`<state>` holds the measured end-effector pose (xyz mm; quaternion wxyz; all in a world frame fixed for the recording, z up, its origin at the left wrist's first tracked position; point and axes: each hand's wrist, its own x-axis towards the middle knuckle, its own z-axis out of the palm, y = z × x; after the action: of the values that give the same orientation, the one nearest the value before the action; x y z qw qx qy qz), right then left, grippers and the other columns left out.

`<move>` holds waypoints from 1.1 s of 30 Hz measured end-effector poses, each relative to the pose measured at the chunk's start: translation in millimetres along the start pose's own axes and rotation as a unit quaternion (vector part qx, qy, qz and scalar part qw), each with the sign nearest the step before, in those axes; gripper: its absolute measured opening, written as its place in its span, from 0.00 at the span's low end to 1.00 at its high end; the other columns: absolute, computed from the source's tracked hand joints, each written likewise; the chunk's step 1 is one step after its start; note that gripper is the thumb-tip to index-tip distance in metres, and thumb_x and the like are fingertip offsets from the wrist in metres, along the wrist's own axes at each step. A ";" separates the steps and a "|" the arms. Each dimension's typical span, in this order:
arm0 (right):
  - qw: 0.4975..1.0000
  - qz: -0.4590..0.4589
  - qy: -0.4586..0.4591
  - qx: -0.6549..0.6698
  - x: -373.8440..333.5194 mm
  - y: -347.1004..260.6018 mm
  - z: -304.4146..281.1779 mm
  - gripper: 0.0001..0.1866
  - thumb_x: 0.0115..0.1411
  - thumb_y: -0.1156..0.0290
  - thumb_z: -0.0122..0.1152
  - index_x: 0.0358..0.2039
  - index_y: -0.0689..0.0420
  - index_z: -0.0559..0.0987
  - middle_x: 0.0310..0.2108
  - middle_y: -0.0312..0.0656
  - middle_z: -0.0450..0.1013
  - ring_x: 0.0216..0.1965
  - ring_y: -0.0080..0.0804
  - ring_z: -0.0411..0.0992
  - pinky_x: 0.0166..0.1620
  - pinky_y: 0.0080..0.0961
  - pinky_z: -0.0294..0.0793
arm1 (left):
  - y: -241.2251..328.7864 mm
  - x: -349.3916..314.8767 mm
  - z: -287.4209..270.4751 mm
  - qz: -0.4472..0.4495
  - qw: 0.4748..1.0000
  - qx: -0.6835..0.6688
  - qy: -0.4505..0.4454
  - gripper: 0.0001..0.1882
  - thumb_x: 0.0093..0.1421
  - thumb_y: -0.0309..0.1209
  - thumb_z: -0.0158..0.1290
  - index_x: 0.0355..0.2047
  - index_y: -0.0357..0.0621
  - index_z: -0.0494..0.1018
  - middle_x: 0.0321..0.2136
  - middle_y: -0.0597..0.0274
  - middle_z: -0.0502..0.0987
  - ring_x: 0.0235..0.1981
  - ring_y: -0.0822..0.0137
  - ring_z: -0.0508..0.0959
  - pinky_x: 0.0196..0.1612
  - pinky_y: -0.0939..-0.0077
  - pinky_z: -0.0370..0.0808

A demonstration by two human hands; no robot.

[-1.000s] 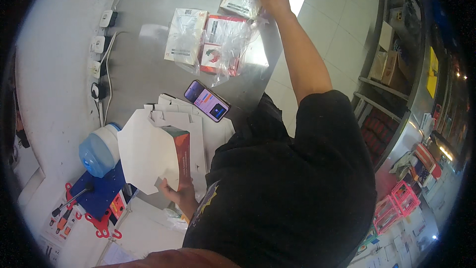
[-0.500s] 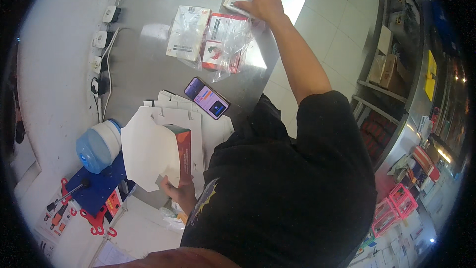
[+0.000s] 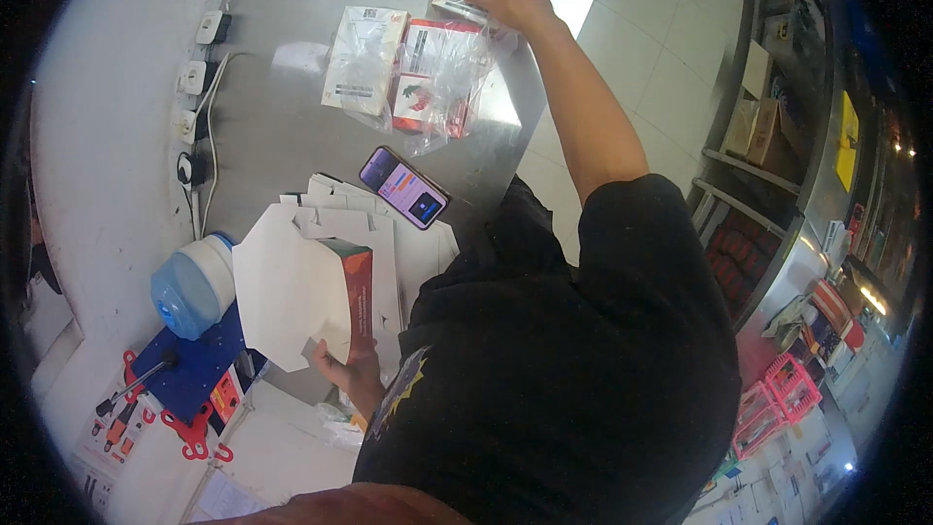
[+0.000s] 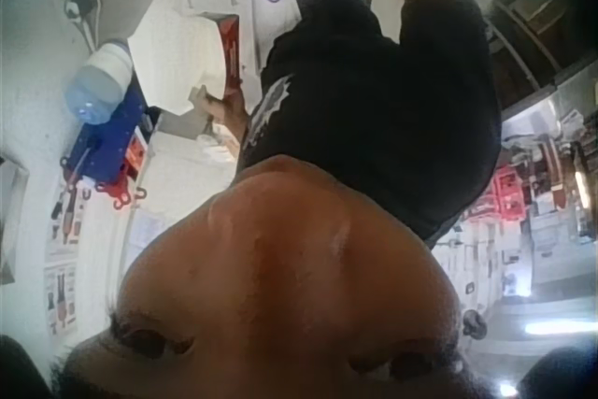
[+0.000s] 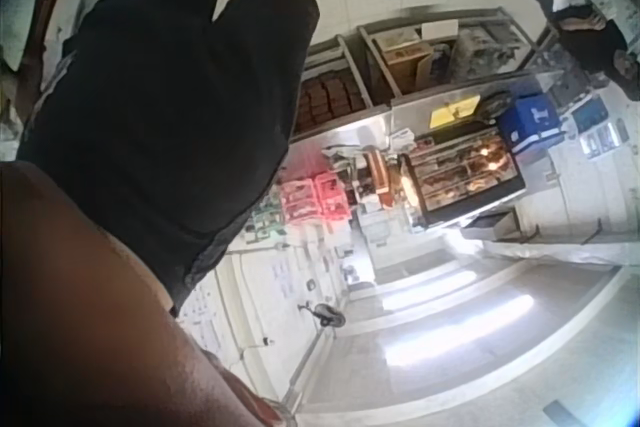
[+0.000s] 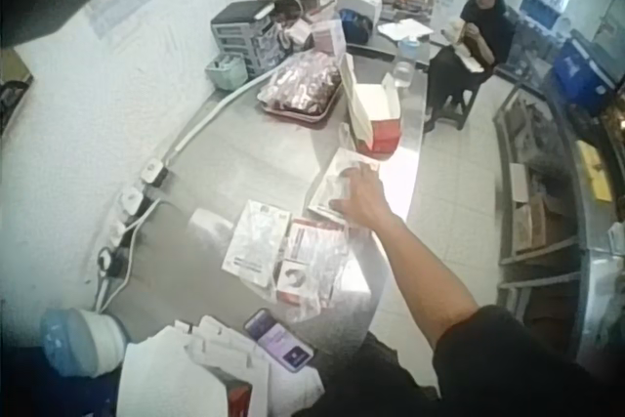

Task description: The person sits on a stool and folds flat cardboard pieces into small rectangular boxes. They insert packaged items into the boxes, close the flaps, and place the finished boxes onto a stack on the floor. The process is repeated for multiple units.

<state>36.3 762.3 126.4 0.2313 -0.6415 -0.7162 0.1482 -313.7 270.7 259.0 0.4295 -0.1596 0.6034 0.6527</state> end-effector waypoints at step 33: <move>0.975 -0.051 0.135 -0.171 -16.1 -47.7 -11.3 0.36 0.53 0.50 0.74 0.57 0.58 0.77 0.54 0.60 0.70 0.58 0.55 0.70 0.63 0.52 0.65 | -45.1 49.5 -41.4 0.017 0.999 -0.040 -0.005 0.31 0.59 0.40 0.51 0.61 0.40 0.68 0.57 0.52 0.74 0.57 0.52 0.75 0.61 0.54 0.73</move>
<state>2.7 739.1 158.1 0.2201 -0.6482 -0.7250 -0.0762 -321.3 246.4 184.5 0.4144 -0.1631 0.5776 0.6841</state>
